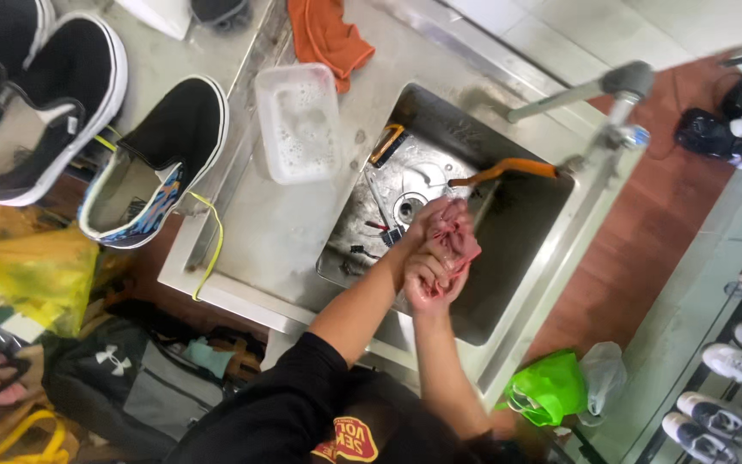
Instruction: The person washes several pieces of clothing, including a black item and a pink item, in a stainless steel sink. They use a handheld orange hose to rinse the items and scrub them with their hands under running water.
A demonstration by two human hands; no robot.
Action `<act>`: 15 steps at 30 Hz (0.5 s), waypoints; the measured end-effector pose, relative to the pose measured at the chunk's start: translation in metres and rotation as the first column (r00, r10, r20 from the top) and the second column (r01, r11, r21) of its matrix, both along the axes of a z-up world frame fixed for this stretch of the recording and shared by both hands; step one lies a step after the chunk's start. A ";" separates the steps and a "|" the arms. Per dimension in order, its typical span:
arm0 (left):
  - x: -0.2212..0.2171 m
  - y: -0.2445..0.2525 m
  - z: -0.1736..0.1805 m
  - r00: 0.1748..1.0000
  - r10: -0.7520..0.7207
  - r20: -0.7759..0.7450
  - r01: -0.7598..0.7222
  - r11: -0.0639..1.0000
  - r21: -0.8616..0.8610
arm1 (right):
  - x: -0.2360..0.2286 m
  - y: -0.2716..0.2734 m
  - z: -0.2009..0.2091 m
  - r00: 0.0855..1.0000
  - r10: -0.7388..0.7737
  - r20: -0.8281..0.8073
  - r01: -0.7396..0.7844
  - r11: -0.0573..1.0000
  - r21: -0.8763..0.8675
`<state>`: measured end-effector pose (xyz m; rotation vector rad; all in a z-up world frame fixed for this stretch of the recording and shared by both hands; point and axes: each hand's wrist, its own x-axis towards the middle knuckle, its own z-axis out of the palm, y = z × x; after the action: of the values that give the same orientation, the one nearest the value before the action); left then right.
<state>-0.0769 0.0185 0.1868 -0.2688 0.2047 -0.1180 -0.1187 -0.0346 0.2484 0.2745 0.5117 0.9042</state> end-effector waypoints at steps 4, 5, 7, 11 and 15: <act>0.031 0.021 0.008 0.954 -0.224 -0.197 0.284 0.887 0.364 | 0.019 -0.007 0.016 0.952 0.096 0.292 -0.090 0.995 -0.034; 0.043 0.015 -0.030 0.936 -0.226 -0.271 0.340 0.779 0.526 | 0.022 -0.011 0.014 0.922 0.215 0.322 -0.173 0.973 -0.153; 0.045 0.019 -0.057 0.857 -0.266 -0.441 0.504 0.263 0.823 | 0.020 -0.012 0.002 0.846 0.423 0.326 -0.218 0.831 -0.511; 0.075 0.013 -0.143 0.784 -0.467 -0.409 -0.427 -0.884 0.192 | 0.028 -0.031 -0.126 0.666 0.719 0.198 -0.156 0.394 -0.906; 0.067 0.003 -0.073 0.861 -0.064 -0.504 0.222 -0.845 0.487 | 0.028 -0.044 -0.115 0.192 0.977 -0.096 0.409 -0.169 -0.897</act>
<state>-0.0102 0.0210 0.1140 2.2964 0.4071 -0.4404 -0.0905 -0.0783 0.1335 -2.1344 -0.0360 0.9858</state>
